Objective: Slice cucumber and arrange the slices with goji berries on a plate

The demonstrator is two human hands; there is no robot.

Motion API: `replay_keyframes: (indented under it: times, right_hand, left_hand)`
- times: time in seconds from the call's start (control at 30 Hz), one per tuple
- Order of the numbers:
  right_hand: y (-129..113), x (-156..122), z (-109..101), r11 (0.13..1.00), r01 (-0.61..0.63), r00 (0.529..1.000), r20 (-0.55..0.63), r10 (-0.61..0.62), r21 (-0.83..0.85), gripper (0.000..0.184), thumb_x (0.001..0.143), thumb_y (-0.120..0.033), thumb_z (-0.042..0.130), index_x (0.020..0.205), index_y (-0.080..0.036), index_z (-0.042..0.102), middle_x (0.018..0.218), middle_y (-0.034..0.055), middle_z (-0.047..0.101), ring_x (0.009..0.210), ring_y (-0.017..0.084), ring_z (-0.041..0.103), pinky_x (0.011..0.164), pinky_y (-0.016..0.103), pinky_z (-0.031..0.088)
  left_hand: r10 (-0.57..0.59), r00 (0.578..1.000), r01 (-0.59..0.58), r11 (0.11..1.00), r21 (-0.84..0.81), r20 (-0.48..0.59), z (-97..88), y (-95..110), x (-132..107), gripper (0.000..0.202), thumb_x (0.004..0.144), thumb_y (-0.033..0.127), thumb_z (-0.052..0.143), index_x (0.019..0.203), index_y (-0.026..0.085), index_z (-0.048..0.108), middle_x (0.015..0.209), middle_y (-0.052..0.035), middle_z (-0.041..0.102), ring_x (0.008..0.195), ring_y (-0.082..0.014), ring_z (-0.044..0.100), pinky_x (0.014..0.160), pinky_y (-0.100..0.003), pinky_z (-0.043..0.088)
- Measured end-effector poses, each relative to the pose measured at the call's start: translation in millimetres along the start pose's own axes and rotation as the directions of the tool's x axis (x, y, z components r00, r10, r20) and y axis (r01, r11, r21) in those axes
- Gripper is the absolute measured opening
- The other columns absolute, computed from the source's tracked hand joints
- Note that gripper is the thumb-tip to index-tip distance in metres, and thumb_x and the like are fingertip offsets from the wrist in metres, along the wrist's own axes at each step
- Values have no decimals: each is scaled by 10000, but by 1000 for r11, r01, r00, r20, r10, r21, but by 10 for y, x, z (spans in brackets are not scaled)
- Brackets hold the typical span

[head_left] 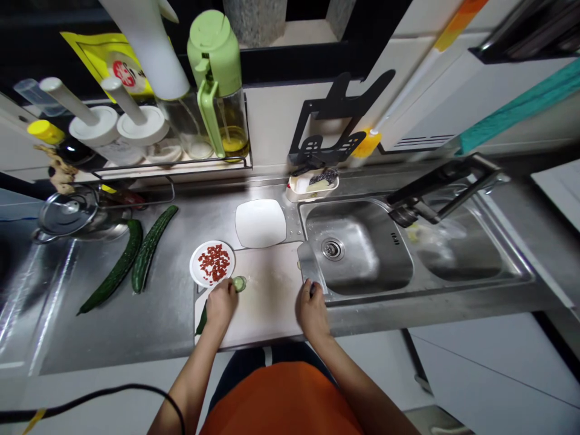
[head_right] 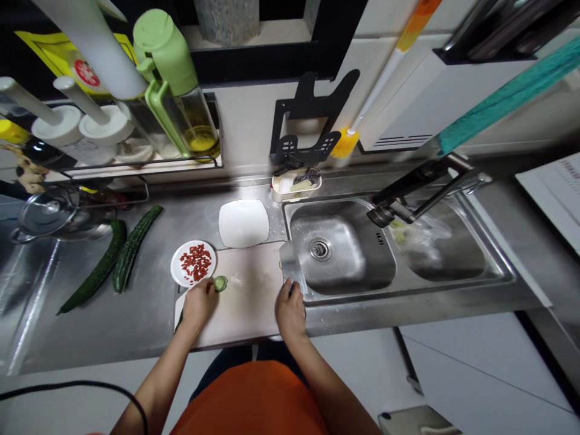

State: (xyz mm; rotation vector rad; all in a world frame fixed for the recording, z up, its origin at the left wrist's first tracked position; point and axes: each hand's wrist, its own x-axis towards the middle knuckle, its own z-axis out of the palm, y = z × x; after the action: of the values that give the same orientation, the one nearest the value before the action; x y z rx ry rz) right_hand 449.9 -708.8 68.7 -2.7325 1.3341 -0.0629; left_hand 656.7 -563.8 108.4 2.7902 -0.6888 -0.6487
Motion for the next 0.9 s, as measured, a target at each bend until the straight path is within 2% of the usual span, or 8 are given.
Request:
replay_keyframes:
  times: [0.13, 0.27, 0.37, 0.43, 0.53, 0.63, 0.77, 0.9]
  right_hand:
    - [-59, 17, -30, 1000, -11, 997, 71, 12, -23, 532, 839, -78, 310, 1369, -105, 286, 1257, 221, 434, 993, 248, 509, 759, 343, 453]
    - [-87, 25, -84, 999, -17, 993, 117, 21, -33, 537, 841, -98, 328, 1375, -101, 280, 1271, 223, 422, 987, 251, 511, 742, 346, 461]
    - [-76, 93, -219, 1000, -7, 986, 169, 11, -26, 536, 826, -101, 351, 1362, -103, 317, 1251, 231, 434, 1005, 269, 495, 719, 372, 468]
    - [-60, 227, -345, 1000, 2, 974, 227, -1, -2, 511, 821, -106, 368, 1331, -109, 370, 1220, 228, 450, 1028, 290, 476, 722, 387, 461]
    - [-60, 608, -493, 995, 58, 961, 264, -79, 84, 511, 832, -158, 403, 1340, -110, 362, 1185, 199, 463, 1041, 302, 450, 780, 394, 422]
    - [-128, 1150, -504, 972, 60, 966, 231, -114, 228, 536, 835, -185, 414, 1352, -73, 323, 1165, 188, 480, 1044, 274, 436, 871, 382, 358]
    - [-296, 1826, -352, 953, -8, 970, 236, -67, 303, 452, 840, -170, 389, 1278, -58, 383, 1054, 157, 558, 987, 232, 467, 891, 357, 324]
    - [-429, 2174, -190, 944, -57, 964, 265, -33, 325, 317, 853, -137, 357, 1134, -74, 487, 991, 135, 595, 947, 210, 500, 882, 335, 315]
  left_hand:
    - [26, 1000, -26, 1000, 10, 2, -29, 23, 0, 219, 857, 250, 440, 967, 192, 620, 861, -82, 672, 733, -159, 602, 634, -238, 335]
    - [-14, 999, 12, 998, 59, 31, -70, 52, -21, 228, 862, 268, 435, 960, 198, 628, 850, -86, 672, 726, -171, 601, 628, -253, 334]
    - [-25, 999, 23, 998, 66, 32, -117, 65, -25, 234, 858, 291, 445, 961, 202, 636, 868, -88, 673, 747, -178, 602, 640, -256, 348]
    - [22, 1000, -22, 1000, 7, -8, -164, 93, 28, 247, 856, 297, 448, 992, 202, 631, 919, -87, 671, 793, -179, 604, 679, -253, 373]
    - [108, 989, -121, 984, -127, -100, -245, 214, 253, 283, 852, 298, 447, 1055, 177, 603, 957, -81, 666, 838, -170, 600, 754, -245, 400]
    - [78, 981, -111, 977, -184, -179, -306, 440, 624, 341, 824, 286, 478, 1133, 162, 547, 990, -75, 654, 882, -172, 593, 796, -251, 410]
    - [-22, 992, 8, 993, -119, -122, -333, 780, 1103, 364, 802, 327, 500, 1089, 109, 545, 997, -139, 637, 923, -215, 587, 792, -292, 416]
    - [-117, 992, 115, 992, -58, -36, -325, 964, 1398, 343, 816, 262, 461, 1070, 49, 550, 1032, -202, 618, 969, -245, 591, 817, -308, 412]
